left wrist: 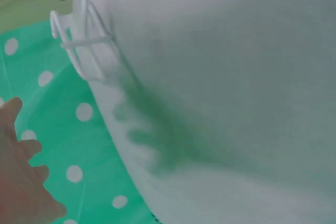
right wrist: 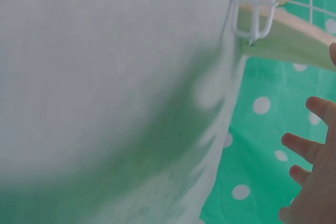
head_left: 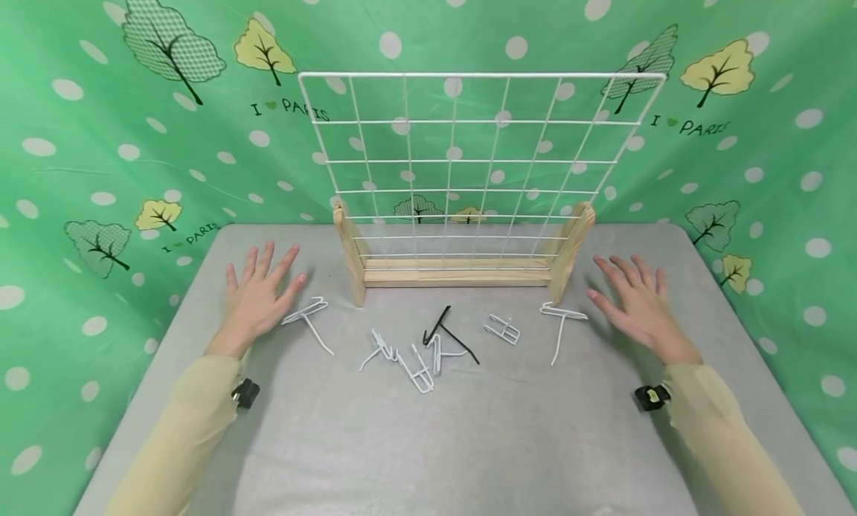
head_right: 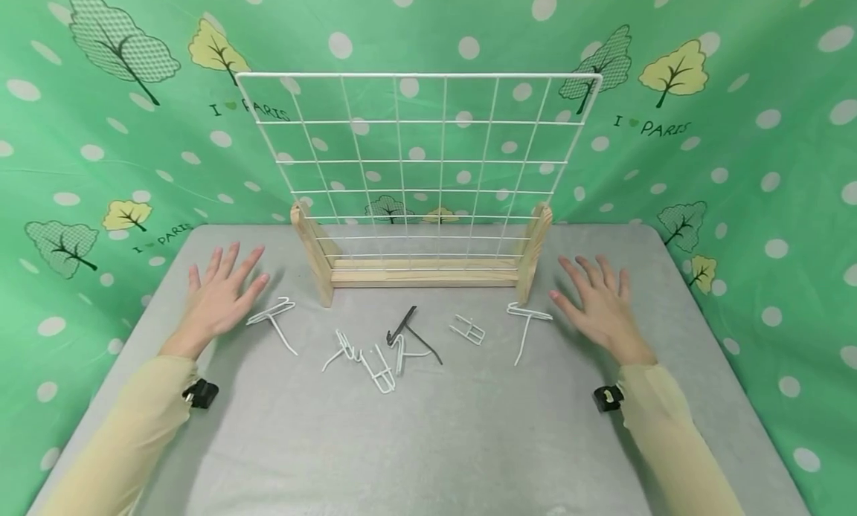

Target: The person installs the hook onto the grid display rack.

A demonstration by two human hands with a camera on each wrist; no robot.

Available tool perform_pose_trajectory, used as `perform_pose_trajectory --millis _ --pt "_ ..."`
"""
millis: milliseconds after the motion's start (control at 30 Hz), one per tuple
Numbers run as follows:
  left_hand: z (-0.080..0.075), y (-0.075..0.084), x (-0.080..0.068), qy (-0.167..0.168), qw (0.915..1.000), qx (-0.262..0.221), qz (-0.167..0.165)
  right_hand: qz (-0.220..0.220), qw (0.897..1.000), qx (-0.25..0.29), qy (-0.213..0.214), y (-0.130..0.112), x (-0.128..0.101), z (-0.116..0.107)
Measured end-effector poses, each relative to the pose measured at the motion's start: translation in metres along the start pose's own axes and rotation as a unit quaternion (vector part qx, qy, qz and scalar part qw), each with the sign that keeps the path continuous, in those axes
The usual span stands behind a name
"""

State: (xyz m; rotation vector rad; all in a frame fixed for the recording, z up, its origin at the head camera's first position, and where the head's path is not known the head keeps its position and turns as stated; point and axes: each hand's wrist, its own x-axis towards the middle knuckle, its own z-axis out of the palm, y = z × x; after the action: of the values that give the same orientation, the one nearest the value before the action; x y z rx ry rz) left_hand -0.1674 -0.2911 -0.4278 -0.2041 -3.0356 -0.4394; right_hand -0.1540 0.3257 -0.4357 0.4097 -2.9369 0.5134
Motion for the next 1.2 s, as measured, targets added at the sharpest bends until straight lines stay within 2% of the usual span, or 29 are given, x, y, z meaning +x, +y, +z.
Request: perform_pose_trajectory --millis 267,500,867,1200 --pt "-0.008 0.018 0.013 -0.004 0.9996 -0.019 0.019 -0.062 0.996 0.049 0.044 -0.007 -0.002 0.003" --pt "-0.009 0.026 0.023 -0.003 0.9991 -0.025 0.034 -0.097 0.990 0.092 0.050 -0.012 -0.006 0.010" --pt "-0.014 0.037 0.032 0.015 0.9979 -0.035 0.052 -0.087 0.990 0.112 0.014 -0.020 -0.012 0.020" --pt "-0.016 0.041 0.033 0.035 0.9959 -0.049 0.068 -0.102 0.984 0.147 0.026 -0.026 -0.016 0.026"
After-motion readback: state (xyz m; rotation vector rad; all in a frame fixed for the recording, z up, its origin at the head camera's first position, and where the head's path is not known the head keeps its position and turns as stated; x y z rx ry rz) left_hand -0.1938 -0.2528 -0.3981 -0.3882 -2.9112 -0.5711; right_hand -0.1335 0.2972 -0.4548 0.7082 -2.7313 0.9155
